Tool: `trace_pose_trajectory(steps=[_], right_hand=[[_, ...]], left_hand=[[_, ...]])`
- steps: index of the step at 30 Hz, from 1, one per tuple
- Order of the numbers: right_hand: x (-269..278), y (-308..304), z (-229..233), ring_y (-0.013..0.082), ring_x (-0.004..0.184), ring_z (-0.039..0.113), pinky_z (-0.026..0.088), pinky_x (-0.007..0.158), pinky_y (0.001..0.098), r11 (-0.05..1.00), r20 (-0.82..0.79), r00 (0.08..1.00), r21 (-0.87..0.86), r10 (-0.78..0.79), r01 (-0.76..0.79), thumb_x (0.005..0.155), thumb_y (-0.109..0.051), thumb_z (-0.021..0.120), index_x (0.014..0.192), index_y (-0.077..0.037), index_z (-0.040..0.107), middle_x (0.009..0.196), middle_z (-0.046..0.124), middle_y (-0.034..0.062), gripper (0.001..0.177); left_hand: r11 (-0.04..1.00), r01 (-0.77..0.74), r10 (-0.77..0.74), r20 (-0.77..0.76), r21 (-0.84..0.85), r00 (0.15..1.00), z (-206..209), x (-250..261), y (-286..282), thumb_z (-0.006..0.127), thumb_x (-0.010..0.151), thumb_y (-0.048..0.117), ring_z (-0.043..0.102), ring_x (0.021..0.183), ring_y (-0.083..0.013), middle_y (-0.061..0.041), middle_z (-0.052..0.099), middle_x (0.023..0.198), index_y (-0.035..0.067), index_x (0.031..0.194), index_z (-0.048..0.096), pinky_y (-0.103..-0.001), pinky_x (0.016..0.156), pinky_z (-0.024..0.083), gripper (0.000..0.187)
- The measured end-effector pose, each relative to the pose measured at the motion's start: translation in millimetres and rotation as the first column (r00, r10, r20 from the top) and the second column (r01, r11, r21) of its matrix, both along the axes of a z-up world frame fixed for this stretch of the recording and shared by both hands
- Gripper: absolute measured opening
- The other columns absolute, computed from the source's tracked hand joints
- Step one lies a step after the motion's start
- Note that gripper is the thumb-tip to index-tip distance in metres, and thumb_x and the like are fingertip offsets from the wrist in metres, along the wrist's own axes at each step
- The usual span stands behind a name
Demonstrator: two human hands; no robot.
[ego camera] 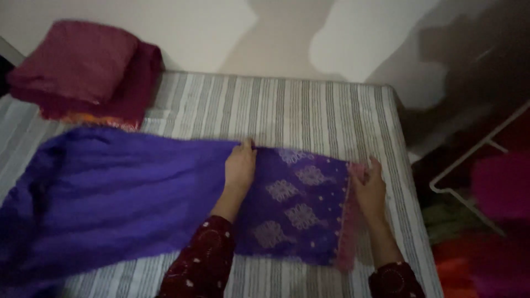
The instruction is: Folding various articles of clothing on a bed and a table.
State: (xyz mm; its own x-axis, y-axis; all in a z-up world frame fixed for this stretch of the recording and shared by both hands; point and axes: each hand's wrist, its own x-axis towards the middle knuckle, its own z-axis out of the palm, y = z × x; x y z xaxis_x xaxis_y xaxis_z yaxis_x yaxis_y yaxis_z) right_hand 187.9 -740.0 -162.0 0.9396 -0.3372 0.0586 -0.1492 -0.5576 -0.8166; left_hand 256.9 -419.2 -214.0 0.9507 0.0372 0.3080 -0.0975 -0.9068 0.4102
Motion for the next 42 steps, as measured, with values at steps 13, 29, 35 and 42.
trace_pose_trajectory(steps=[13, 29, 35, 42], right_hand=[[-139.2, 10.1, 3.4, 0.0277, 0.104, 0.068, 0.056, 0.089, 0.0417, 0.998, -0.106, 0.994, 0.037, -0.039, 0.043, 0.09, -0.035, 0.075, 0.146, -0.006, 0.047, 0.121, 0.066, 0.0181, 0.069], [-209.9, -34.7, -24.1, 0.0208, 0.102, 0.065, 0.052, 0.092, 0.0353, 0.829, 0.064, 0.854, -0.288, 0.516, -0.479, 0.077, -0.004, 0.08, 0.094, -0.012, 0.078, 0.102, 0.072, 0.002, 0.019], [-220.6, -42.4, -21.2, 0.0185, 0.1, 0.065, 0.053, 0.09, 0.0348, 0.857, 0.026, 0.908, -0.342, 0.419, -0.385, 0.08, -0.001, 0.076, 0.093, -0.013, 0.08, 0.101, 0.072, 0.0011, 0.018], [-233.2, 14.5, 17.0, 0.0278, 0.113, 0.055, 0.045, 0.099, 0.0415, 0.885, 0.096, 0.959, -0.418, 0.268, -0.206, 0.073, 0.008, 0.068, 0.096, -0.007, 0.078, 0.107, 0.068, 0.0082, 0.029]], left_hand=[[0.719, 0.642, -0.693, -0.202, -0.266, 0.692, 65.5, -193.3, -57.6, 0.08, 0.084, 0.025, 0.064, 0.103, -0.0309, -0.013, 0.067, 0.108, 0.006, 0.107, 0.074, -0.044, 0.09, 0.052, 0.03], [0.695, 0.702, -0.679, -0.177, 0.157, 0.712, 30.2, -251.4, -102.2, 0.064, 0.08, -0.008, 0.06, 0.116, -0.0292, -0.013, 0.063, 0.122, 0.005, 0.116, 0.07, -0.041, 0.103, 0.051, 0.038], [0.582, 0.744, -0.716, -0.228, 0.327, 0.66, 17.4, -269.3, -129.8, 0.069, 0.079, -0.005, 0.059, 0.119, -0.0304, -0.015, 0.061, 0.13, -0.003, 0.135, 0.06, -0.04, 0.106, 0.049, 0.057], [0.715, 0.693, -0.696, -0.198, -0.095, 0.691, 77.2, -278.6, -103.2, 0.061, 0.085, -0.006, 0.061, 0.113, -0.0326, -0.015, 0.064, 0.12, 0.004, 0.136, 0.063, -0.045, 0.102, 0.049, 0.052]])
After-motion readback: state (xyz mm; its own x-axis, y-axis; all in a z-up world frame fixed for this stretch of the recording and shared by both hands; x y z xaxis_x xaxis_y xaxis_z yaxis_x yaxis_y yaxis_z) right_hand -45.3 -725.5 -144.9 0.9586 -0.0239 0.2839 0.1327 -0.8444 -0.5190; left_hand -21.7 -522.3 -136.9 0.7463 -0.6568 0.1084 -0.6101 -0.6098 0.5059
